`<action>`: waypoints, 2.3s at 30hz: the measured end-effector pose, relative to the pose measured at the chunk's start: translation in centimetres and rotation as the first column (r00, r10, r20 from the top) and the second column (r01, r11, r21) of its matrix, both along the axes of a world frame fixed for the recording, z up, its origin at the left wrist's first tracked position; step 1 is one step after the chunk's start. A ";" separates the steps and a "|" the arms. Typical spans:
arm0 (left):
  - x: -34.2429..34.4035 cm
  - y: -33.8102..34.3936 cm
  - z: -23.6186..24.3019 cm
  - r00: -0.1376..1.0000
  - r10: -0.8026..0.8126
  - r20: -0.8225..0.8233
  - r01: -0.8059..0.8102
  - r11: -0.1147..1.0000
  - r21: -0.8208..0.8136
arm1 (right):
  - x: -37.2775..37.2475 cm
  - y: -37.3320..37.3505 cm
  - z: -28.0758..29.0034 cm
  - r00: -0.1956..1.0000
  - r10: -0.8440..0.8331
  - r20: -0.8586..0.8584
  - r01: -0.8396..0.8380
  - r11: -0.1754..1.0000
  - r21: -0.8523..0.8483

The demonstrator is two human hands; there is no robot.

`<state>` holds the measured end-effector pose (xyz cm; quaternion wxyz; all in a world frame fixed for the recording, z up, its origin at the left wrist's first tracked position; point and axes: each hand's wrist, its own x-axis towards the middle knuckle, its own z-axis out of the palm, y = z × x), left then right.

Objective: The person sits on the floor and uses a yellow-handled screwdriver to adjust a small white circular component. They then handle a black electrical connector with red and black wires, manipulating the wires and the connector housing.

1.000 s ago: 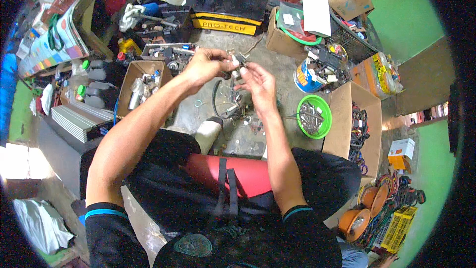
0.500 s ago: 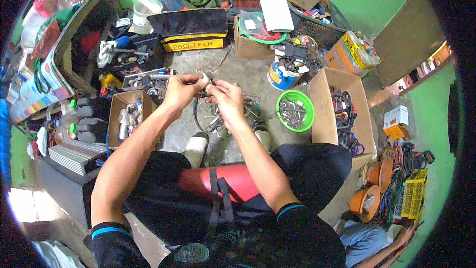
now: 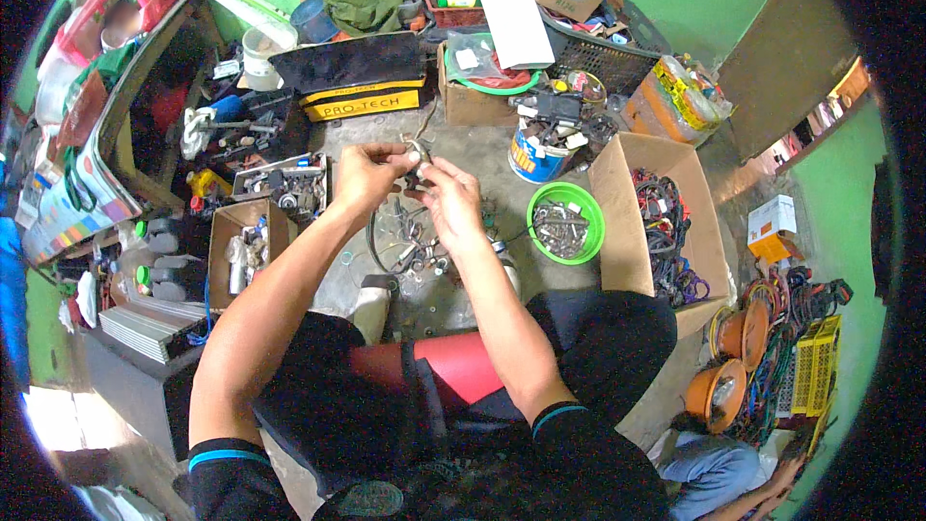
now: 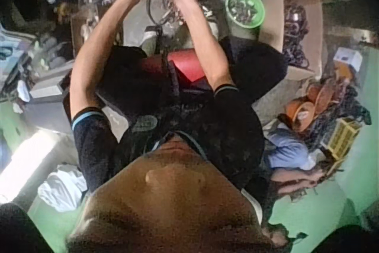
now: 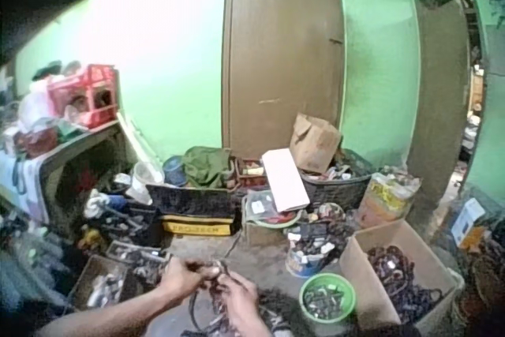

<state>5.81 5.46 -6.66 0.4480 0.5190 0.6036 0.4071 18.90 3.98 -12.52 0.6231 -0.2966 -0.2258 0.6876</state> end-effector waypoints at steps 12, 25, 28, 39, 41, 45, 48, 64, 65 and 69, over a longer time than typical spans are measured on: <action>0.1 1.3 4.9 0.817 -0.175 -0.549 0.392 0.868 0.306 | 24.5 19.4 1.3 0.601 -0.322 0.732 0.314 0.937 0.154; -2.7 1.5 5.9 0.790 -0.334 -0.514 0.398 0.917 0.015 | 37.0 22.4 -11.1 0.510 -0.239 0.826 0.544 0.834 -0.095; -2.8 1.5 6.2 0.771 -0.345 -0.536 0.420 0.908 0.019 | 35.8 23.4 -11.7 0.331 -0.156 0.931 0.472 0.882 -0.020; -3.4 0.7 6.8 0.759 -0.377 -0.531 0.460 0.887 0.029 | 35.2 23.6 -12.7 -0.058 -0.100 0.993 0.390 0.914 0.115; -3.7 0.4 6.9 0.775 -0.379 -0.505 0.449 0.893 0.019 | 35.3 23.3 -12.7 -0.037 -0.192 0.981 0.315 0.929 0.194; -4.2 0.4 6.5 0.785 -0.387 -0.483 0.454 0.891 0.024 | 36.0 22.7 -12.0 -0.180 -0.158 0.971 0.188 0.963 0.192; -4.5 0.0 6.6 0.783 -0.379 -0.493 0.444 0.896 0.016 | 34.7 21.5 -10.3 -0.186 -0.101 0.977 0.145 0.981 0.129; -4.1 0.0 7.0 0.783 -0.391 -0.484 0.433 0.901 -0.028 | 35.9 21.9 -12.8 -0.235 -0.042 0.971 0.118 0.990 0.072; -4.1 0.2 6.9 0.784 -0.395 -0.479 0.441 0.897 -0.019 | 36.4 21.9 -13.2 -0.221 -0.040 0.974 0.110 0.992 0.066; -4.2 0.0 6.7 0.789 -0.398 -0.469 0.435 0.900 -0.032 | 36.1 21.4 -12.4 -0.176 -0.051 0.983 0.011 0.998 0.054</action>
